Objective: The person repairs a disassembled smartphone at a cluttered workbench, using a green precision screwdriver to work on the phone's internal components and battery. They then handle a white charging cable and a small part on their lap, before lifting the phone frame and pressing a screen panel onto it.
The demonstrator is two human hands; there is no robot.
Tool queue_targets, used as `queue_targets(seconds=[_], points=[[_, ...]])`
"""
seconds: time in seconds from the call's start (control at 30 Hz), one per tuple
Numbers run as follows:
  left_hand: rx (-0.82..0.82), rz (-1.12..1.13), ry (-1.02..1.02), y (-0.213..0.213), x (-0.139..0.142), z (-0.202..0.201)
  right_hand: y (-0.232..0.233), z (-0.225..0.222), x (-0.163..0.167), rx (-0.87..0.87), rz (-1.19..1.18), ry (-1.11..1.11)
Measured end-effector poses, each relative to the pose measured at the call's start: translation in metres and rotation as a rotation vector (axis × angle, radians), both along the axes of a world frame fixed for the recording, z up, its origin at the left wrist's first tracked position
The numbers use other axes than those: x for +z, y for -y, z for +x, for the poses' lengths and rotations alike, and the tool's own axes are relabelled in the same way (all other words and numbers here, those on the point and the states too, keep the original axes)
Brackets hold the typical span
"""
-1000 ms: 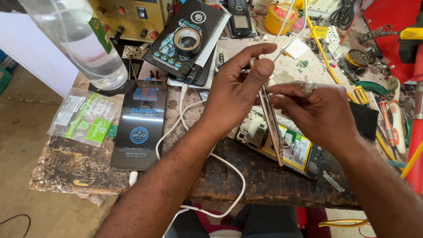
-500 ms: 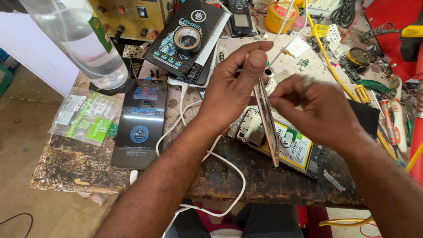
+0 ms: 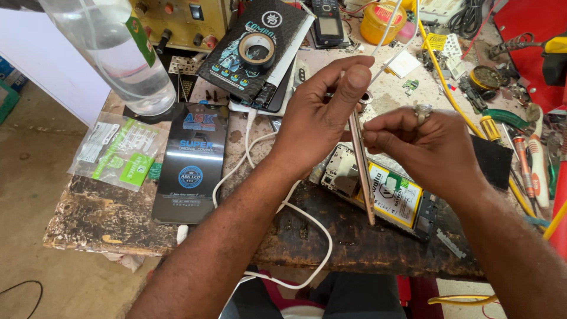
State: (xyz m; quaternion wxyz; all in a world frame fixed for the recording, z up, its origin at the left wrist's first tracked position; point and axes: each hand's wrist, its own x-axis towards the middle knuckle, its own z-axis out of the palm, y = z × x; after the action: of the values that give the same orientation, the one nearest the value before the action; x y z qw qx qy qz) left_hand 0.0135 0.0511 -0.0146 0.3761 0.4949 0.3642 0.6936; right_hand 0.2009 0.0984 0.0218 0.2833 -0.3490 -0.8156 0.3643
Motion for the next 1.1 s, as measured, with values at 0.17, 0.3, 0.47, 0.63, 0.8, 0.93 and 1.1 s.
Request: queue_targets(seconds=[0.17,0.3,0.47,0.63,0.8,0.93,1.1], points=[[0.019,-0.002,-0.046,0.001,0.001,0.001,0.005,-0.004,0.005,-0.059,0.055,0.104],[0.049,0.058,-0.101,0.002,0.002,0.001,0.012,-0.008,0.015,-0.133,0.223,0.324],[-0.010,0.013,0.009,0.001,0.003,0.002,0.013,-0.012,0.020,-0.095,0.258,0.364],[-0.006,0.052,-0.015,0.001,0.001,0.002,0.010,-0.010,0.014,-0.050,0.177,0.252],[0.001,0.064,-0.054,0.001,0.000,0.001,0.005,-0.009,0.008,0.008,0.066,0.100],[-0.063,0.039,0.009,0.002,0.002,0.001,0.003,-0.010,0.010,0.009,0.014,0.089],[-0.091,0.004,0.051,0.003,0.004,0.000,0.008,-0.007,0.011,-0.104,0.121,0.286]])
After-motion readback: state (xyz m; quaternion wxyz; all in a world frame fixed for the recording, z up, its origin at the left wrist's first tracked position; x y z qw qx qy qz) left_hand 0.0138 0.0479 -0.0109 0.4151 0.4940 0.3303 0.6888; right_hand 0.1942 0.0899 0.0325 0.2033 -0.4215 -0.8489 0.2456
